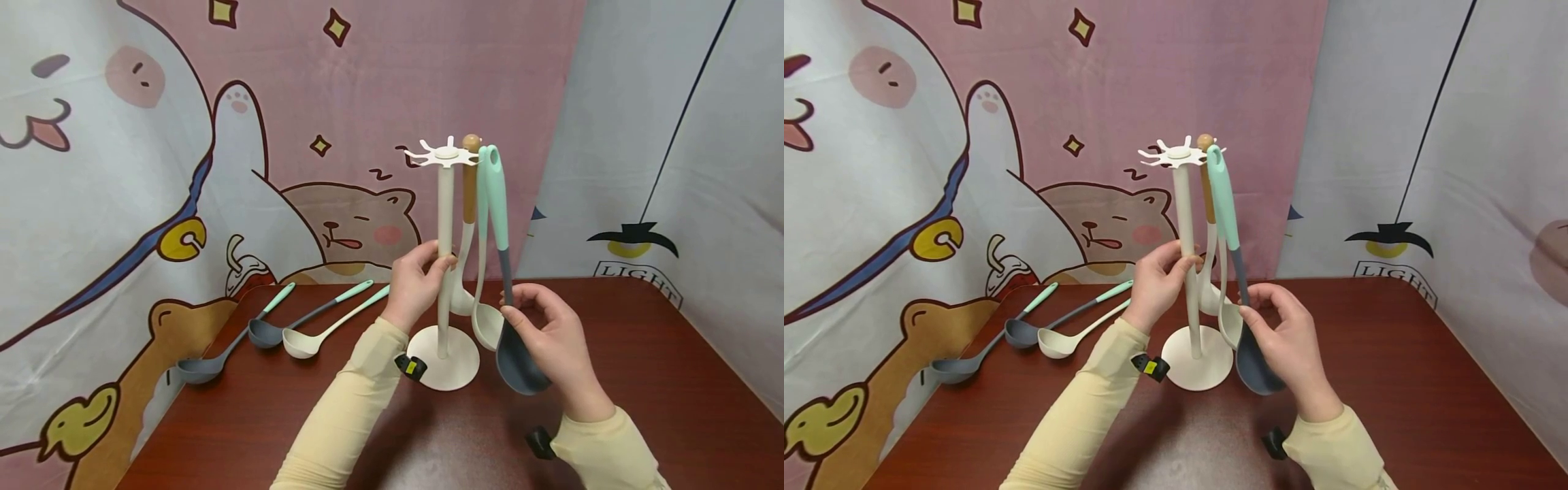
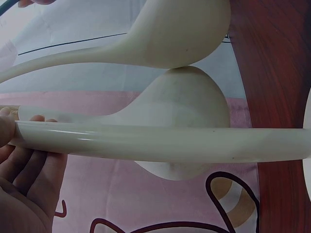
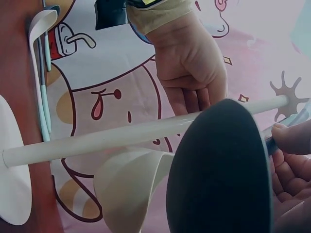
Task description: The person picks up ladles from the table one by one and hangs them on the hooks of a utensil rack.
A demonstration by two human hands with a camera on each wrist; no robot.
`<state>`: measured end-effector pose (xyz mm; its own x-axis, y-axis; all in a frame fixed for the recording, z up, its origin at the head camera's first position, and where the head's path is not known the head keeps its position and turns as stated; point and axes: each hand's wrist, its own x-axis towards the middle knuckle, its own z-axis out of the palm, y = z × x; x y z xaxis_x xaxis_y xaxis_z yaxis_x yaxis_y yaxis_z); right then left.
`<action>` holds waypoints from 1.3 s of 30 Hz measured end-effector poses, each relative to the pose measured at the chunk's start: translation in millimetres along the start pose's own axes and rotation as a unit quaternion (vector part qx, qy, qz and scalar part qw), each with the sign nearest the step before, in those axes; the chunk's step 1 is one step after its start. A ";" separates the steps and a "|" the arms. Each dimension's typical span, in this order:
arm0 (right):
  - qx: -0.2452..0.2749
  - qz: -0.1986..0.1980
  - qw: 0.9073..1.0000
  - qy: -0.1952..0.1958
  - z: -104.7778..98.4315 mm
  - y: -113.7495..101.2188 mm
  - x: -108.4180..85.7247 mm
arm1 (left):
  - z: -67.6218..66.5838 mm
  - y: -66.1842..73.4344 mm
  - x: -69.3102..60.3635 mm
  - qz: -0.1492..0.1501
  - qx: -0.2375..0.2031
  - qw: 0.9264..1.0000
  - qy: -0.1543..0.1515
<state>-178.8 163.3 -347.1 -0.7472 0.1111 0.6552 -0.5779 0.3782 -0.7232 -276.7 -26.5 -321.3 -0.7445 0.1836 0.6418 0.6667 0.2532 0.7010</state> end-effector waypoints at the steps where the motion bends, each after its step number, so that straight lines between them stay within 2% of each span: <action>1: 0.003 -0.002 1.000 -0.001 0.7 -0.2 0.0 | -0.1 -0.1 0.1 0.000 0.000 1.000 0.000; 8: 0.007 -0.015 1.000 -0.004 3.3 0.1 -0.1 | -0.5 0.4 0.6 0.001 0.000 1.000 -0.001; 16: 0.006 -0.011 1.000 -0.004 6.0 1.0 0.5 | -1.5 1.9 -0.2 -0.007 0.001 1.000 -0.003; 27: 0.012 -0.004 1.000 -0.006 9.9 0.5 -0.2 | -1.1 0.5 0.3 0.000 0.006 1.000 -0.003; 39: 0.022 0.010 0.999 -0.026 15.0 -0.7 -2.0 | -0.2 -0.6 -0.4 0.002 0.008 1.000 -0.002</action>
<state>-181.8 149.1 -351.2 -0.7744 0.0691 0.6289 -0.5757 0.3352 -0.7458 -276.8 -26.9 -321.9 -0.7421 0.1882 0.6433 0.6690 0.2685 0.6931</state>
